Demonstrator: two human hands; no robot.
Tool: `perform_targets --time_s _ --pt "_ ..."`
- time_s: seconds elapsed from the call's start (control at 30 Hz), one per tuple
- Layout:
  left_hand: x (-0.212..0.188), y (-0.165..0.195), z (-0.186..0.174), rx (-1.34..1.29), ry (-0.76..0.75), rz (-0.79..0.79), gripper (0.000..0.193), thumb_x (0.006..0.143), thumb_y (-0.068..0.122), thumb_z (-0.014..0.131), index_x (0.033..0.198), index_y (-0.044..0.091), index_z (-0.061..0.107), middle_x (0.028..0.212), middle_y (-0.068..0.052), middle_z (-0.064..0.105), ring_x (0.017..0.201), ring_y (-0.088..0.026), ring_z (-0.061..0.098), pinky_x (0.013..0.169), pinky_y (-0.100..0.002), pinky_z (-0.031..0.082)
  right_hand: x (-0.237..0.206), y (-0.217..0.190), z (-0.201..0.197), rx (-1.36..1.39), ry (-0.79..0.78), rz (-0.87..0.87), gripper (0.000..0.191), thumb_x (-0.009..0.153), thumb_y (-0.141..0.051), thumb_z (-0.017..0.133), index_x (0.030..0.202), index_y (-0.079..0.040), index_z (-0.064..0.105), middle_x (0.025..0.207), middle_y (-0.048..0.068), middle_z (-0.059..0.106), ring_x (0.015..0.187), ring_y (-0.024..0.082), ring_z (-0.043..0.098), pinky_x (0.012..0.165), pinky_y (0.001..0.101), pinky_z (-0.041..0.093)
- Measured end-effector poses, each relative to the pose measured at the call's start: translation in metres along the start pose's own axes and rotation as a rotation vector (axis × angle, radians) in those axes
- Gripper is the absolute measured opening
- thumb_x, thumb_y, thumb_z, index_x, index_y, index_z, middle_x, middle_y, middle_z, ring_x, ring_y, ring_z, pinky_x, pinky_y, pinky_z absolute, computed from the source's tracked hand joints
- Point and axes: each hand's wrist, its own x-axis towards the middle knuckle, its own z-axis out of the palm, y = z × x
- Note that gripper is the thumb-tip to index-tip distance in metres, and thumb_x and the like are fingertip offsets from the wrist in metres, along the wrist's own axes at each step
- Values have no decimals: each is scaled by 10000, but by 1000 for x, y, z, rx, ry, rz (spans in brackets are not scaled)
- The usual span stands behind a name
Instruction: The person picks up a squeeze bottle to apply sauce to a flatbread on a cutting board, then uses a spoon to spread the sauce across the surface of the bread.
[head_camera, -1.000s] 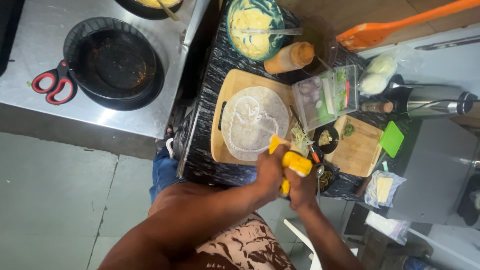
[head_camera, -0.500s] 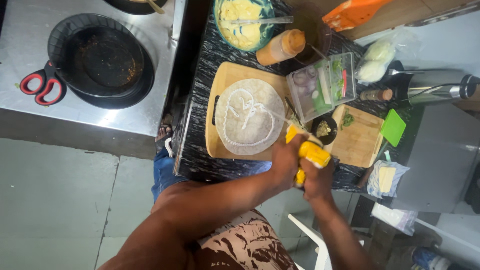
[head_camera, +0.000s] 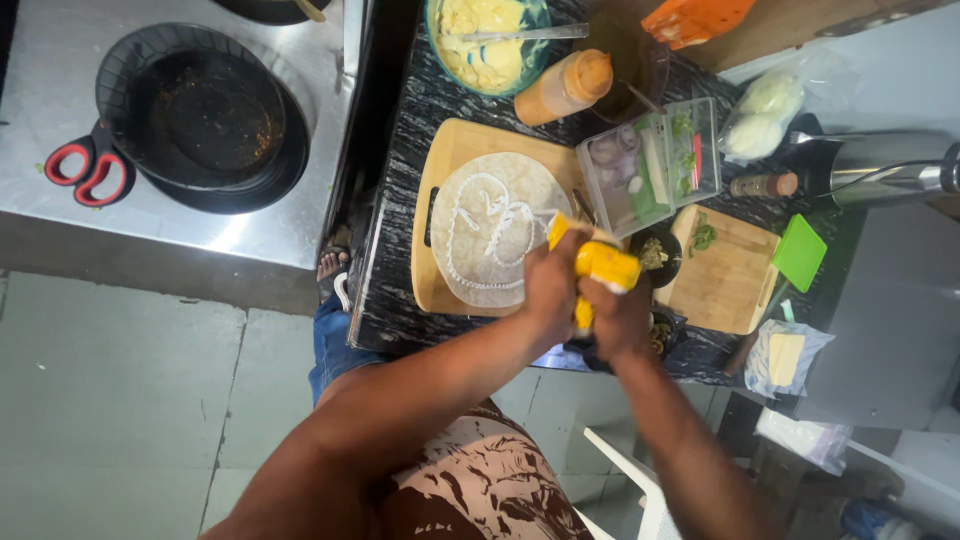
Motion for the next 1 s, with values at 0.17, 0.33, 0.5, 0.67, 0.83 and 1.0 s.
perform_targets --time_s 0.17,0.33,0.5,0.67,0.83,1.0 --pt "25 -21 21 99 -19 10 314 921 239 642 945 -69 696 823 -170 710 694 -253 681 641 -380 556 19 -2 -18 272 123 198 288 780 -95 673 1051 4 668 949 42 696 807 160 671 667 323 542" --pt "16 -62 8 234 -13 22 359 929 257 658 929 -96 726 830 -201 726 709 -265 693 663 -404 554 -18 18 -30 159 236 378 302 808 -101 672 1093 -7 708 946 48 714 795 149 674 653 303 541" --pt "-7 -86 -36 287 13 -242 302 931 277 625 954 -11 712 869 -158 718 742 -245 694 665 -388 567 -69 39 -14 292 232 443 327 789 -82 662 1114 -49 672 940 28 709 782 136 675 653 287 546" --pt "-24 -57 -88 214 102 -67 275 962 243 624 938 -25 681 851 -164 690 724 -258 675 646 -385 570 -84 28 44 348 94 581 197 792 -70 647 968 5 696 768 65 693 618 185 661 534 352 519" --pt "-17 -4 -84 34 99 -17 281 973 221 581 944 -42 675 843 -162 715 707 -259 696 641 -381 586 -41 -2 58 171 -98 230 171 802 -157 661 896 -20 699 750 36 717 663 142 694 596 331 547" --pt "-2 0 -36 9 37 77 228 1005 184 575 965 -21 666 820 -129 686 689 -238 676 618 -373 564 -9 -23 26 -62 -120 102 198 841 -224 634 887 -40 693 760 43 699 678 131 679 624 326 527"
